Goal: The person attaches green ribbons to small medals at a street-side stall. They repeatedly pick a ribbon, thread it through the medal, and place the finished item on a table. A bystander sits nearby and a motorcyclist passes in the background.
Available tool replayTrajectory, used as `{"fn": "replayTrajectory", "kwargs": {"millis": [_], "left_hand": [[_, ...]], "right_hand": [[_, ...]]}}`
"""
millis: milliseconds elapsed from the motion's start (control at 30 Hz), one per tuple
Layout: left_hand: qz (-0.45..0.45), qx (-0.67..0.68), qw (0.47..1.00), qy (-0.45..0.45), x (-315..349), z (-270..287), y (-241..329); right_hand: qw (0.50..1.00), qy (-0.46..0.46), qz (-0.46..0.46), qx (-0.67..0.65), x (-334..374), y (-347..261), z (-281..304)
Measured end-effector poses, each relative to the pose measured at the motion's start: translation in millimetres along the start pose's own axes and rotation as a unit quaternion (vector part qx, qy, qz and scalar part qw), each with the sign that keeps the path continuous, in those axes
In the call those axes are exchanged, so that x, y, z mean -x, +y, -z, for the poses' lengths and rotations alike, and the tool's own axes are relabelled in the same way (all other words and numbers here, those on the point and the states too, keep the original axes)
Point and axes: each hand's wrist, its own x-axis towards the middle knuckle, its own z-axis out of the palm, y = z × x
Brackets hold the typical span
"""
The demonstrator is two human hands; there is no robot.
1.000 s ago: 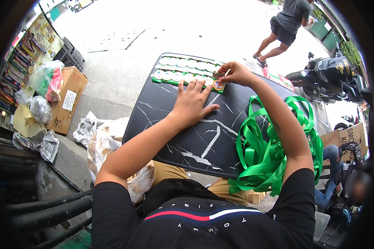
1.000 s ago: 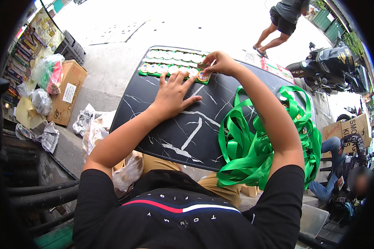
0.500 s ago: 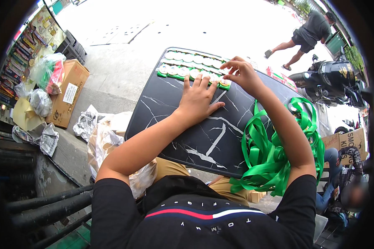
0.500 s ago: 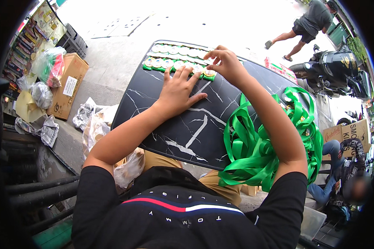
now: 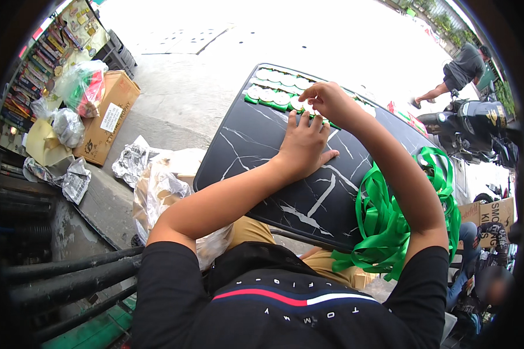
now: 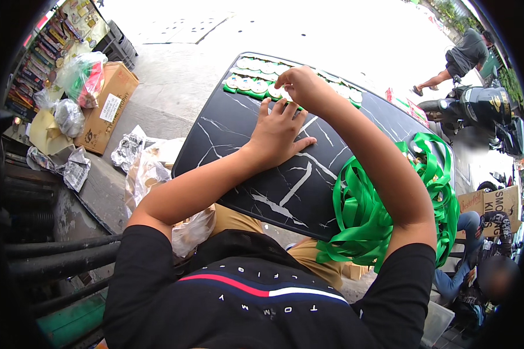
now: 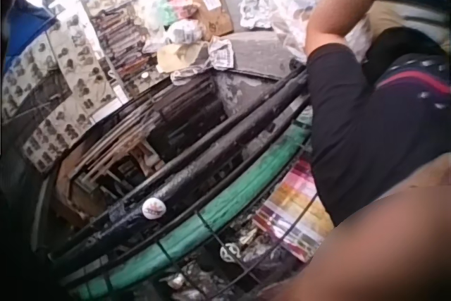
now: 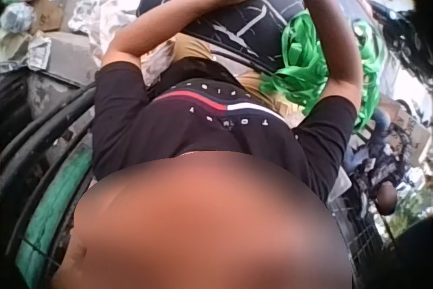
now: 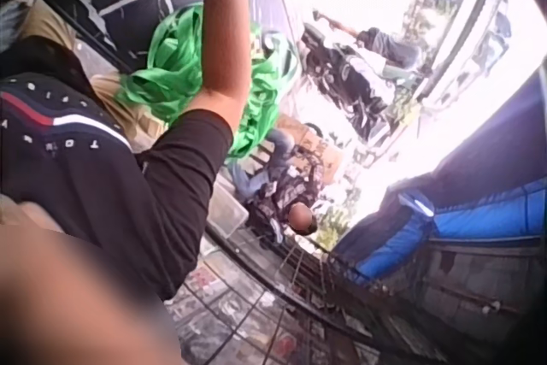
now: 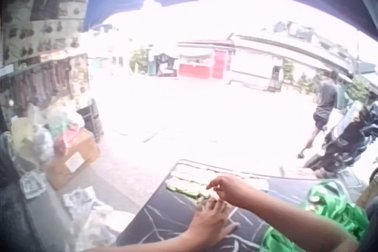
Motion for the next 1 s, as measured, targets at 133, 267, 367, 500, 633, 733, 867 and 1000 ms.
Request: {"fn": "replayTrajectory", "kwargs": {"millis": [133,267,367,500,633,733,867,1000], "left_hand": [[-0.004,0.017,0.999,0.029,0.8,-1.3,-0.4],[-0.001,0.013,0.999,0.033,0.4,-1.9,-1.3],[0.003,0.001,0.999,0.033,0.8,-0.8,-0.7],[-0.004,-0.029,0.999,0.021,1.8,1.5,0.9],[-0.003,-0.013,1.0,-0.005,-1.7,9.7,3.2],[-0.056,0.056,0.996,0.026,-4.6,25.4,8.9],[-0.12,0.206,0.971,-0.022,2.5,42.4,41.0],[-0.182,0.267,0.936,-0.141,14.1,46.9,95.4]], "right_hand": [[0.996,-0.074,-0.045,0.03,-17.3,-9.9,-9.2],[0.992,-0.095,-0.06,0.061,-22.8,-18.3,-8.8],[0.986,-0.094,-0.104,0.088,-25.4,-32.2,-6.1],[0.996,-0.085,0.026,-0.016,-7.1,-38.6,28.1],[0.997,-0.046,-0.037,-0.051,63.5,-1.0,115.4],[0.984,0.003,-0.165,0.068,149.6,35.5,169.8],[0.94,0.061,-0.326,0.084,256.8,69.5,186.6],[0.963,0.135,-0.212,0.101,293.2,87.4,163.0]]}}
